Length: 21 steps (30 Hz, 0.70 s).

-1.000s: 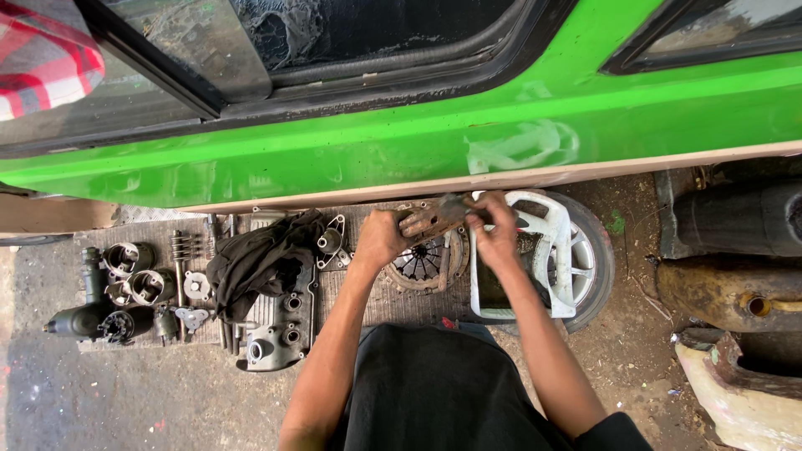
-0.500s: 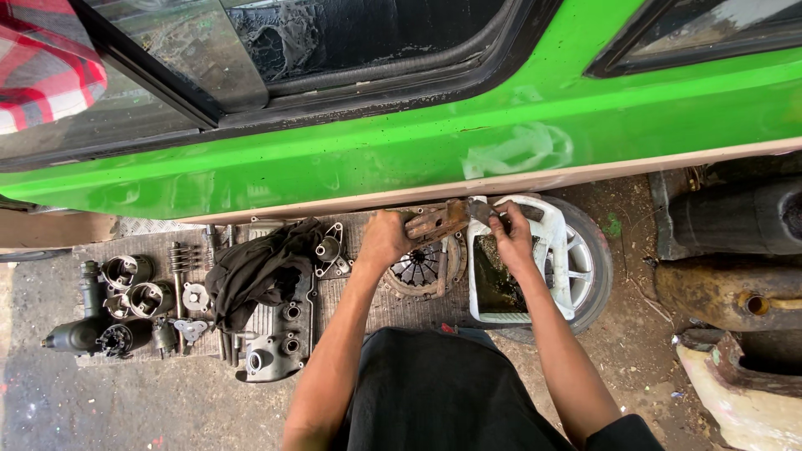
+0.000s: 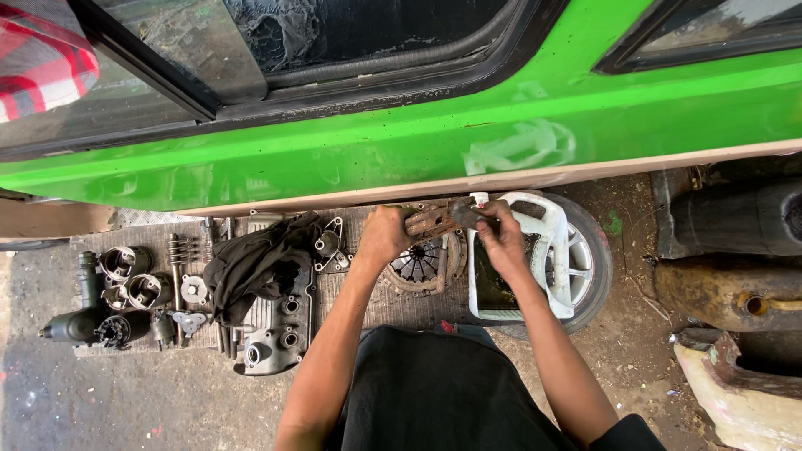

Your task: The person scrubs a greasy mechanical part with a brush, repeatedly dipping the brush into a white plastic container of liquid. The person rotates the part to access different surfaces while scrubbing. The part remains in hand throughout the clip.

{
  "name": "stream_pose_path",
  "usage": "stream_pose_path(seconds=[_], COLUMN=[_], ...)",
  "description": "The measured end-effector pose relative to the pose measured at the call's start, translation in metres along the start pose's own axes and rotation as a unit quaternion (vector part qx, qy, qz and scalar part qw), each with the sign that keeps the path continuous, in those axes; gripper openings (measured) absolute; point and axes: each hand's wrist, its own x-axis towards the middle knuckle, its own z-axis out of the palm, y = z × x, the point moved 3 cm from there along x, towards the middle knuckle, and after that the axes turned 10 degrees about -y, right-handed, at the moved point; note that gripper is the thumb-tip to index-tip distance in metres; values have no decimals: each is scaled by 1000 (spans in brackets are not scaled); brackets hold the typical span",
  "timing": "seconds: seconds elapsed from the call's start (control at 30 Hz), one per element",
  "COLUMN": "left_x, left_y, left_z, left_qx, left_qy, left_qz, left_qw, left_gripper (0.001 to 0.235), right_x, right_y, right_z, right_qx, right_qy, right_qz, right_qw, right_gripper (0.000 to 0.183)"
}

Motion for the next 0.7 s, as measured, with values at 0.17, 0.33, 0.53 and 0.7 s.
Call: stream_pose_path(seconds=[0.17,0.33,0.53,0.7], left_x=[-3,-6,5,2], left_y=[7,1,-1,-2], left_z=[-12,-2,-3,1], left_qx=[30,3,39,20], left_qy=[79,53,35,51], left_qz=[74,46,21,59], left_qw=[994,998,998,997], left_gripper=[56,43,51,52], right_x=[12,3,9,1], right_y=[-8,-15,-19,-12], right_z=[-9,-4,1,4], right_qx=[-36,-25,-9,63], right_qy=[19,-13,13,-1], right_qz=[26,-77,-27,-1], right_qw=[999,997,1000,998], right_gripper=[8,16,11,10])
